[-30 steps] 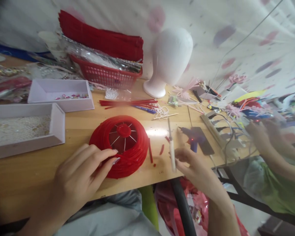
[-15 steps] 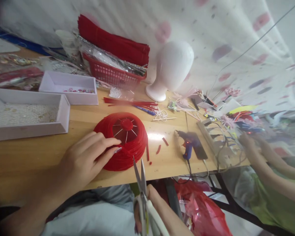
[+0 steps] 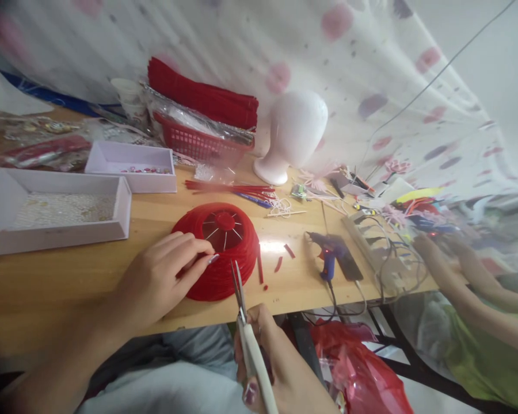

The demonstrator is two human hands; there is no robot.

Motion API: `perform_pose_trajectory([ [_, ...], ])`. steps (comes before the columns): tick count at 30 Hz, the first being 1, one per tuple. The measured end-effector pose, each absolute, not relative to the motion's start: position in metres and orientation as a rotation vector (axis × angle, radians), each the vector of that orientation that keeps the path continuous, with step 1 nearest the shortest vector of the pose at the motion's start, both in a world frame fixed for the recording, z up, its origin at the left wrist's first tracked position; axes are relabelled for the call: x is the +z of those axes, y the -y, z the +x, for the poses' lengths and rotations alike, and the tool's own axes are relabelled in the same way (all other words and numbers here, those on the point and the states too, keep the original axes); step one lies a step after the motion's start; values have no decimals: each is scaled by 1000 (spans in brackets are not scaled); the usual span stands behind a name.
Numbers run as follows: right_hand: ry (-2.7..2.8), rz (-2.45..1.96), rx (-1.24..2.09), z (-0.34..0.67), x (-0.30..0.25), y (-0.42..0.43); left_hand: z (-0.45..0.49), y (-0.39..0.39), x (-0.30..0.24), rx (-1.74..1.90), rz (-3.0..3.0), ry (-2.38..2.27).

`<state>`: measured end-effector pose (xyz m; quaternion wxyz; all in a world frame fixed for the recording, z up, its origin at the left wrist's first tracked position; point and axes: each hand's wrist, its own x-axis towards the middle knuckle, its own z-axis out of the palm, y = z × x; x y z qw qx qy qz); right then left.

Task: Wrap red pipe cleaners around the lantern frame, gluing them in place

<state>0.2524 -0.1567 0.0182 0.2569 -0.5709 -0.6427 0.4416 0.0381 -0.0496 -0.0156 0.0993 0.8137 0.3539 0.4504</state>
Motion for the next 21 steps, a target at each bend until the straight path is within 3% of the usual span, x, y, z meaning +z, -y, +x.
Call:
perform_pose_trajectory([
  [4,1614,-1562,1370,247,19,149,39,49,-18,1372,2380,-1040],
  [21,1302,-1521,1523,236,7,142,43,49,-19,1477,2341,-1028],
])
